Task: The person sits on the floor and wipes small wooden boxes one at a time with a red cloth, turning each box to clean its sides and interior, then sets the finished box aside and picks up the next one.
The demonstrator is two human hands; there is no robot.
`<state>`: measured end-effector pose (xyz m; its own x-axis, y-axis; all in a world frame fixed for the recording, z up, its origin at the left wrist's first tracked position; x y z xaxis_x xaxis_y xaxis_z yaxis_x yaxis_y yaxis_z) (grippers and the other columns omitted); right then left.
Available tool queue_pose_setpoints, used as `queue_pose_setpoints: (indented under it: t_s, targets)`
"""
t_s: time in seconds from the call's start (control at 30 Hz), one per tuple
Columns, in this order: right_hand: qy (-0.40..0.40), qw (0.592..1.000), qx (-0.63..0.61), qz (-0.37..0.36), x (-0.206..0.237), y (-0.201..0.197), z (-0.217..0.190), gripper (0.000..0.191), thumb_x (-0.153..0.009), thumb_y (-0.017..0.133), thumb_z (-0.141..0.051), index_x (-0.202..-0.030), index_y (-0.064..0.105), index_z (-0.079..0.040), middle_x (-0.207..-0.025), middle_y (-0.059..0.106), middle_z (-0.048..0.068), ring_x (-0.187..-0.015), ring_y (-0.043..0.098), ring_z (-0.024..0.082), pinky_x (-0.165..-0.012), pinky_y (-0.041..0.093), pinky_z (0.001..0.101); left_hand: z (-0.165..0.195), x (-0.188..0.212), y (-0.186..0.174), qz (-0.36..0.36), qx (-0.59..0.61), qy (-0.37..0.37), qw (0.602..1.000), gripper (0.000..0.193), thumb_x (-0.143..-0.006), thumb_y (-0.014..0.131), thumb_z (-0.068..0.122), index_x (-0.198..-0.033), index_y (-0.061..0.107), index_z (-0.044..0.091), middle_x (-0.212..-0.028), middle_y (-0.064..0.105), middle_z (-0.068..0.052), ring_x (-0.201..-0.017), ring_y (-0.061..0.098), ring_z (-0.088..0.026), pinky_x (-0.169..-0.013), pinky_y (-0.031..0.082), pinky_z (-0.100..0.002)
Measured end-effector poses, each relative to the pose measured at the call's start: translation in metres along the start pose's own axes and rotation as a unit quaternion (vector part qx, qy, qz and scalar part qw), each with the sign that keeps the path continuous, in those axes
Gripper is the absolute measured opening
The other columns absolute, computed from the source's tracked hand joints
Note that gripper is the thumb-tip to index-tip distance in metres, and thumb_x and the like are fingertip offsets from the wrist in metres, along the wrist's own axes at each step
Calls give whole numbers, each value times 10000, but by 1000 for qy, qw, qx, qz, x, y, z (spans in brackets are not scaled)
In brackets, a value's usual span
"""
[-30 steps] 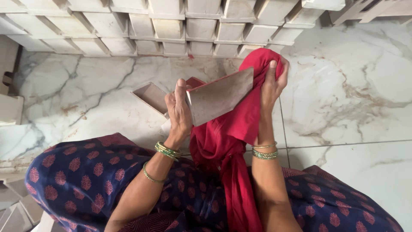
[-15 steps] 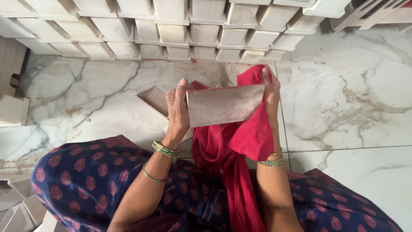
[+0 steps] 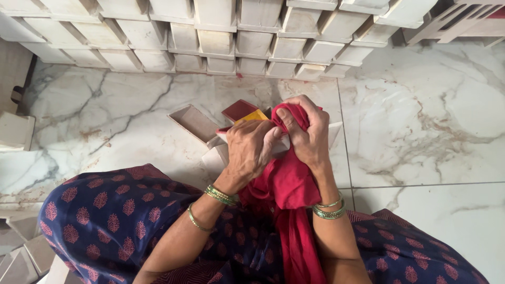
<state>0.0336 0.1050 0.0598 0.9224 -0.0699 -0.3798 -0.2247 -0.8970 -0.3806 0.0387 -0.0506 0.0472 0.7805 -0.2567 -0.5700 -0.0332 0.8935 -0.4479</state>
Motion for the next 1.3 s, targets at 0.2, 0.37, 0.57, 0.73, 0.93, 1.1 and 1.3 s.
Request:
queue_pose_setpoints:
  t_s: [0.2,0.37,0.57,0.73,0.93,1.1,1.3]
  targets:
    - [71,959,-100,256,-9,-26,25,308,-1026,720,-337,-1073,686,-34,-974,661,-25,-902,585,84,-830,520,249,-21,7,-14,154,-41,-12,987,233,-998,563,160,-880,676,-6,-777,648,-171,-718,635,-352,-695,489,-454]
    - [31,950,-153,272,-2,-36,4,298,-1048,711,-323,-1118,645,-40,-1001,644,-5,-899,573,114,-843,512,277,-32,6,-9,148,-56,-16,987,256,-1018,568,148,-835,663,-3,-739,648,-157,-667,620,-342,-693,487,-458]
    - [-110,984,76,118,11,27,-25,240,-1050,696,-229,-1151,631,-21,-1018,708,157,-926,716,304,-842,546,372,-24,12,-7,138,-75,56,986,306,-978,614,203,-735,630,16,-680,613,-134,-621,597,-324,-654,473,-442]
    - [-118,969,105,188,-5,11,3,229,-1053,676,-203,-1158,617,-8,-1026,707,181,-930,718,360,-830,561,405,-35,15,-14,179,-48,48,982,377,-1061,545,227,-763,604,4,-695,602,-114,-667,611,-315,-698,489,-421]
    - [-29,963,26,266,-16,-16,54,254,-1048,661,-224,-1167,647,-1,-1021,732,115,-944,683,217,-889,551,332,-78,20,-11,286,139,-167,933,600,-1123,415,433,-732,561,2,-613,559,-36,-560,551,-144,-569,434,-323]
    - [34,973,-175,147,-11,7,66,328,-1082,569,-315,-1149,661,-8,-1026,672,-8,-970,583,105,-918,476,247,-93,27,-2,329,272,-220,877,694,-1140,403,543,-693,476,18,-640,489,3,-612,454,-96,-563,387,-325]
    - [57,967,-181,168,-6,18,54,352,-1093,604,-339,-1021,669,-1,-897,598,2,-863,513,106,-802,427,263,-74,6,-15,236,186,-244,922,641,-1121,419,479,-835,640,-51,-686,576,-54,-652,515,-168,-586,423,-366]
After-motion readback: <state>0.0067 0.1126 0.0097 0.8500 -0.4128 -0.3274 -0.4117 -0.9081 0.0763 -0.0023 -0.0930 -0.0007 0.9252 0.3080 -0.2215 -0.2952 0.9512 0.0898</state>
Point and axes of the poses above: each hand's wrist, its own x-axis away from the middle knuckle, its own y-axis out of the palm, z = x × y, the point moved 4 cm from there along -x, towards the middle knuckle
